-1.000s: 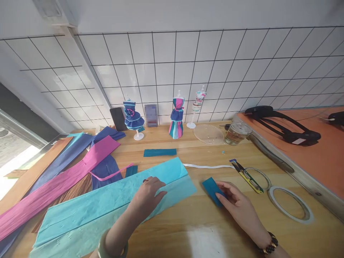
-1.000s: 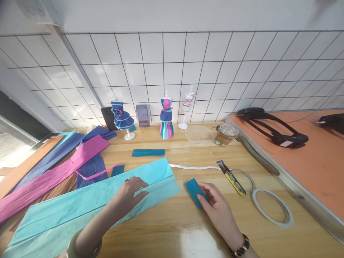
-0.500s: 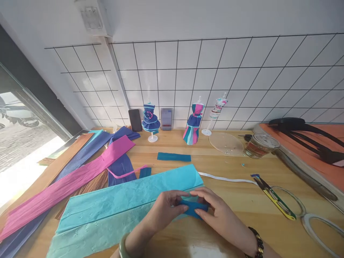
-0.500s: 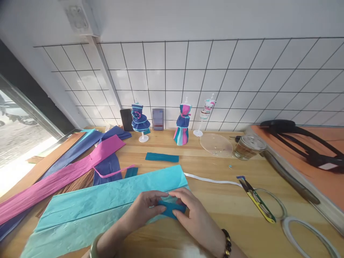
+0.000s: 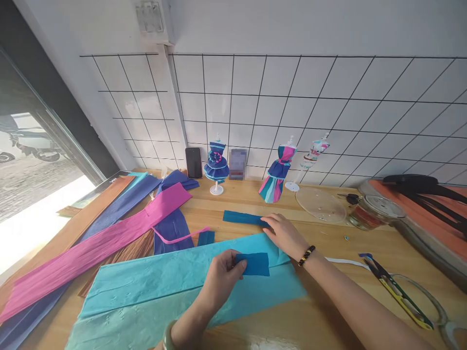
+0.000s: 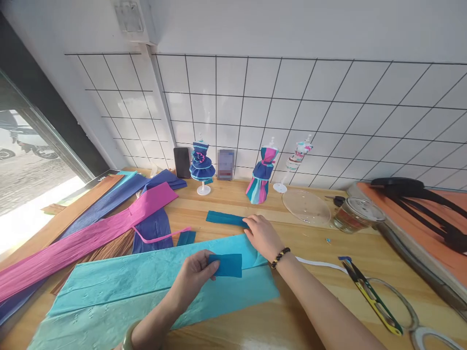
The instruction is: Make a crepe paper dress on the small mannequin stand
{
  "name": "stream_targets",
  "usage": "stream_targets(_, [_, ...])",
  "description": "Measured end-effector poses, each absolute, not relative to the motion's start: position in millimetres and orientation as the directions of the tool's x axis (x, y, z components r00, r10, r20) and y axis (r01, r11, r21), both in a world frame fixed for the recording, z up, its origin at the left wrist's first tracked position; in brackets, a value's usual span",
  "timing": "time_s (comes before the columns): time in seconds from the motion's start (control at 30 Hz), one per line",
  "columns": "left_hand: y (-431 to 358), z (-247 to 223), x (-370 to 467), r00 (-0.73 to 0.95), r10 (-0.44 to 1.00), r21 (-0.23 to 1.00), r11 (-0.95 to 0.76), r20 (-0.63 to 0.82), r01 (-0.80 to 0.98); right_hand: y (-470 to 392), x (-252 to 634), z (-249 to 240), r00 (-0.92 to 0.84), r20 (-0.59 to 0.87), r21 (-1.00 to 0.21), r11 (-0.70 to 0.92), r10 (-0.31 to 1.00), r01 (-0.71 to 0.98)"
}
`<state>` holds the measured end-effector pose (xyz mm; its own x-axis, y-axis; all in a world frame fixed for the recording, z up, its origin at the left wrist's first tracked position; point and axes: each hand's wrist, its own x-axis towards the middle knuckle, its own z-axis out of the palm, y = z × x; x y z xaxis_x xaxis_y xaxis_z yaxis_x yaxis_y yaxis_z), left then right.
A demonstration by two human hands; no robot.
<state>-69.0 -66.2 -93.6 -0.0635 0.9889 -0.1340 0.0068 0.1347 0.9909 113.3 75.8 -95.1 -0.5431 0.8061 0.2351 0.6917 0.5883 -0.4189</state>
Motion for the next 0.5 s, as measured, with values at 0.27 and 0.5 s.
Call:
stream_targets(0.27, [-61,-105,-71,-0.049,0.977,0.951,0.192,-0.209,-0.243,82,94,-99,-0.616,0.202,-0.240,0.649,0.761,0.722])
stream_targets(0.5, [-67,-103,-66,0.036,0.978,0.965,0.210,-0.207,-0.157,51,102,-76,-0.629,0.199,-0.338,0.655,0.752,0.676])
